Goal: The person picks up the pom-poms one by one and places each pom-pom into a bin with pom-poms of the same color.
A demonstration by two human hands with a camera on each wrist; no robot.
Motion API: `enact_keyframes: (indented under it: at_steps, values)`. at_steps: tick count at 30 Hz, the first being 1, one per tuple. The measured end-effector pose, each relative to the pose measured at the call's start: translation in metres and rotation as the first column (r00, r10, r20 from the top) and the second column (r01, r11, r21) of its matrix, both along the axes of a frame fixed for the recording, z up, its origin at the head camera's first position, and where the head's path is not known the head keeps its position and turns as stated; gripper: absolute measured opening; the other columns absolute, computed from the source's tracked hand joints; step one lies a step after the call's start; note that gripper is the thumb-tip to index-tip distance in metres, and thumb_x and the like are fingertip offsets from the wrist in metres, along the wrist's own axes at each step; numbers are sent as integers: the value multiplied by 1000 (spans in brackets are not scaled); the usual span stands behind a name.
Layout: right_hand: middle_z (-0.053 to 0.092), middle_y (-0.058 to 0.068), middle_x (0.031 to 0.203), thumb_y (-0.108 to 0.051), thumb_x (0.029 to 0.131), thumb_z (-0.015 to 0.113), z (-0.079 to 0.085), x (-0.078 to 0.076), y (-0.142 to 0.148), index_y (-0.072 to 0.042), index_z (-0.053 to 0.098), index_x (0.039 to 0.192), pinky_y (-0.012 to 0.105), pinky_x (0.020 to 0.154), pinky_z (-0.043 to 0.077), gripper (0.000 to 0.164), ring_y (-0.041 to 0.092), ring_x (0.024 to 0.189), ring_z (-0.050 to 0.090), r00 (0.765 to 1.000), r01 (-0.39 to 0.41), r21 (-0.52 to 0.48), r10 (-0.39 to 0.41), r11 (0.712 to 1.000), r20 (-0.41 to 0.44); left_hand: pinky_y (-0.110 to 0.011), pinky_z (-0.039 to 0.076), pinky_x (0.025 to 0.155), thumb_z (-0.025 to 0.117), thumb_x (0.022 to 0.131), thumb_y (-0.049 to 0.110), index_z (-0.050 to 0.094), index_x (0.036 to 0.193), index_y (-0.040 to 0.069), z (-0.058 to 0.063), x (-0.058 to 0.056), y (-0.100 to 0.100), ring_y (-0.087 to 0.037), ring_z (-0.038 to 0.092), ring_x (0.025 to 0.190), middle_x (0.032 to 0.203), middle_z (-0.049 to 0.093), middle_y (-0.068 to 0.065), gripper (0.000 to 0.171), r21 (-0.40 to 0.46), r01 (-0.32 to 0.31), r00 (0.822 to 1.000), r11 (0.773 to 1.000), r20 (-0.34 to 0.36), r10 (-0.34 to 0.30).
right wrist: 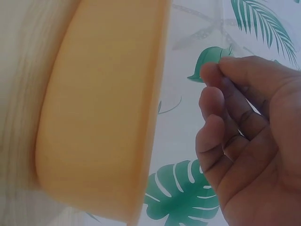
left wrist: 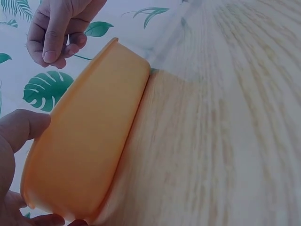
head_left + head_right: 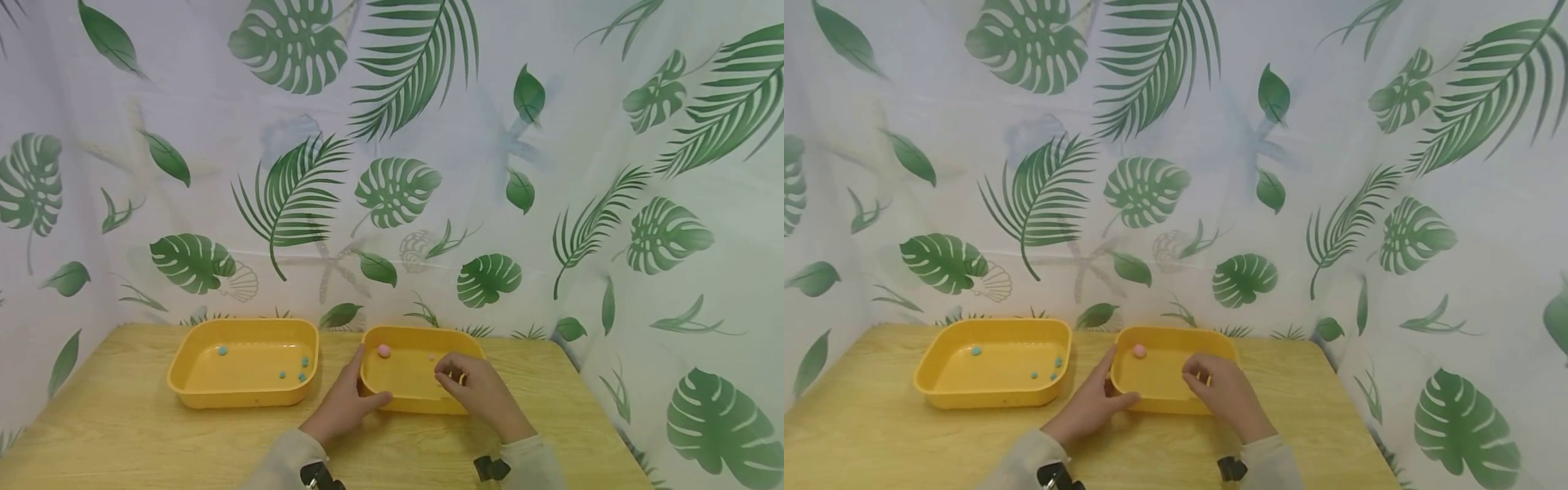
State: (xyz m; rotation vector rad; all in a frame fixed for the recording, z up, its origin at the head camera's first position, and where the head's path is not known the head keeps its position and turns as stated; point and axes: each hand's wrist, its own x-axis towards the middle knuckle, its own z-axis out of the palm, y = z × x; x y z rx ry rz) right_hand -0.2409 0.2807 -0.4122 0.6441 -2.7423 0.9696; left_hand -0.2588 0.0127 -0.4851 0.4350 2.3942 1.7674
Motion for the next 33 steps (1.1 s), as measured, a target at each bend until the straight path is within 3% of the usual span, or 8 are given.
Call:
enact_keyframes:
  at_steps: [12,18,21,27,33]
  values:
    - [66,-12,82,-17,100,71,0,-4,1,-13,73,97,23,63,49,6,4,72,55,1000,3,20,-2,1000,-26,-56,18,125,83,90,37,7,167,9,-1,0,1,-36,19,156,172,16,-16,112,60,25,1000,998,-3,-25]
    - [63,-16,79,-17,99,73,2,-7,1,-17,72,96,24,62,48,3,4,71,55,999,16,15,-16,1000,-39,-59,32,119,77,94,44,14,168,17,14,13,-5,-46,33,149,169,21,-20,101,45,40,999,998,-30,-39]
    - [62,-17,79,-18,98,73,2,-8,1,-17,72,95,23,62,48,4,4,71,54,999,27,18,-27,999,-46,-59,40,113,75,95,43,21,167,17,24,21,-11,-50,39,144,167,25,-22,93,36,14,999,999,-53,-12]
    - [61,-15,79,-19,100,71,1,-7,1,-17,73,96,23,62,49,5,5,69,53,996,58,-7,-58,998,-65,-55,41,114,75,97,36,33,162,16,47,36,-29,-42,45,143,159,42,-17,80,119,-74,992,990,-89,85]
    - [63,-14,80,-13,99,71,3,-2,5,-18,74,97,23,61,50,6,5,70,55,987,94,-88,-104,992,-122,-52,45,112,74,98,31,36,161,19,66,44,-59,-37,50,139,153,48,-14,74,169,-149,967,974,-180,179]
